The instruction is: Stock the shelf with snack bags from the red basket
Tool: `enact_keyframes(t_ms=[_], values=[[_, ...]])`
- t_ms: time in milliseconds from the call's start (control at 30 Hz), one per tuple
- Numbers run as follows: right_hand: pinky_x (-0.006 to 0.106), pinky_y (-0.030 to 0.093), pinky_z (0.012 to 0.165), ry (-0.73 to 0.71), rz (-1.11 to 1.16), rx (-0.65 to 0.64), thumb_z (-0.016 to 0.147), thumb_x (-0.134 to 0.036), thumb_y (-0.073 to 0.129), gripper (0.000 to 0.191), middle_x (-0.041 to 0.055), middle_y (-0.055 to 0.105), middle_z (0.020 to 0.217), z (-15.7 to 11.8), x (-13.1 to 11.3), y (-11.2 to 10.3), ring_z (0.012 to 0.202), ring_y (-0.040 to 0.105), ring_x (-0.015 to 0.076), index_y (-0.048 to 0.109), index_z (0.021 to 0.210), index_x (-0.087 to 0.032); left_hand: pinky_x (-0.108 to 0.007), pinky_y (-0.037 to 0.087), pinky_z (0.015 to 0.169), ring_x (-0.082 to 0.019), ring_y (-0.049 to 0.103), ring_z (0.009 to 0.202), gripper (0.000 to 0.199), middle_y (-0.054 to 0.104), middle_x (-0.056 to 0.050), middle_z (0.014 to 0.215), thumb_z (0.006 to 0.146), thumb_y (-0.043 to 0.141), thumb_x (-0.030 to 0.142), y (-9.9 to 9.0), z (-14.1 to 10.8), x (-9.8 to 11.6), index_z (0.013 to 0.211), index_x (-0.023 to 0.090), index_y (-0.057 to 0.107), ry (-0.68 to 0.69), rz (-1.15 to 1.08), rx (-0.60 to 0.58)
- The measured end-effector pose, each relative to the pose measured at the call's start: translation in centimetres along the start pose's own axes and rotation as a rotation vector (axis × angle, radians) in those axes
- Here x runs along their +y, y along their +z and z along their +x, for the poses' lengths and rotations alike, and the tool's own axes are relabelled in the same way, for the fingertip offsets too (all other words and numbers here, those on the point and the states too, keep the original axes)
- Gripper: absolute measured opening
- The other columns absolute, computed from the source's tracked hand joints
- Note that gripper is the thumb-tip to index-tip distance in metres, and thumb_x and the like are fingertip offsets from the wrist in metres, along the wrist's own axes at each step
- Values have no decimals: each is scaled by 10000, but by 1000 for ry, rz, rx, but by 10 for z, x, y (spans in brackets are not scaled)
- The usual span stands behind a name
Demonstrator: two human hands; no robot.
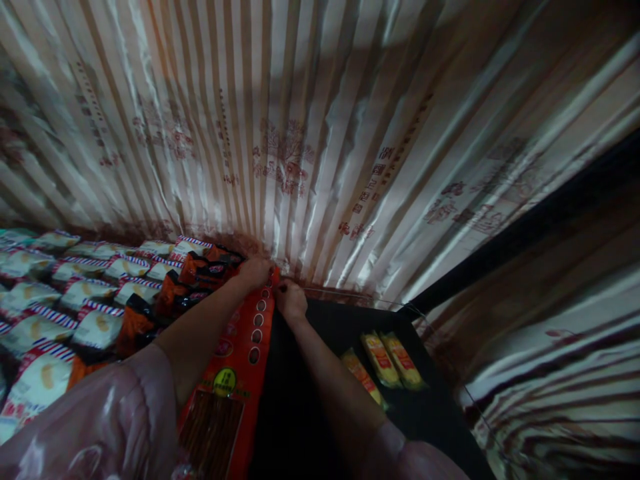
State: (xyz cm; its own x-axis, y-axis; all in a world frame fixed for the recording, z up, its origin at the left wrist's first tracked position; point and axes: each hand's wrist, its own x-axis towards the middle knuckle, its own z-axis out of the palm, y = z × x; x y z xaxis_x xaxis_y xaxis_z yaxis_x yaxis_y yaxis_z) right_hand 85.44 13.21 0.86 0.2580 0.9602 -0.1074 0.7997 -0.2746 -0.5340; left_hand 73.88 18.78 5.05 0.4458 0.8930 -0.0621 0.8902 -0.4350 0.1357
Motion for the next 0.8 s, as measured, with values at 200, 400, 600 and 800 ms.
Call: enact_keyframes(t_ms=[200,400,600,800], values=[[242,456,678,9,28,-9,778,-326,529,178,17,691,919,-1,0,0,856,634,174,663,891,-292,-298,471,810,-204,612,959,174,666,-75,996,761,550,225,-2,-8,2,912,190,630,42,57,-140],[236,455,696,37,52,-12,777,-320,534,174,0,689,938,-3,-1,-1,868,630,165,662,895,-303,-335,474,796,-247,598,1004,295,644,-116,1064,717,615,276,3,-8,5,995,183,584,11,109,-194],[238,452,701,48,52,-9,793,-345,528,178,7,689,932,-3,0,1,866,629,162,655,907,-294,-328,470,792,-240,588,1019,328,626,-114,1103,712,626,320,5,-8,5,1007,190,563,-16,110,-177],[252,453,711,43,52,-20,784,-334,540,180,13,688,940,-4,-1,-1,880,628,172,658,913,-295,-308,465,786,-221,605,982,273,659,-80,1014,692,658,288,10,-6,4,940,198,586,-32,94,-177]])
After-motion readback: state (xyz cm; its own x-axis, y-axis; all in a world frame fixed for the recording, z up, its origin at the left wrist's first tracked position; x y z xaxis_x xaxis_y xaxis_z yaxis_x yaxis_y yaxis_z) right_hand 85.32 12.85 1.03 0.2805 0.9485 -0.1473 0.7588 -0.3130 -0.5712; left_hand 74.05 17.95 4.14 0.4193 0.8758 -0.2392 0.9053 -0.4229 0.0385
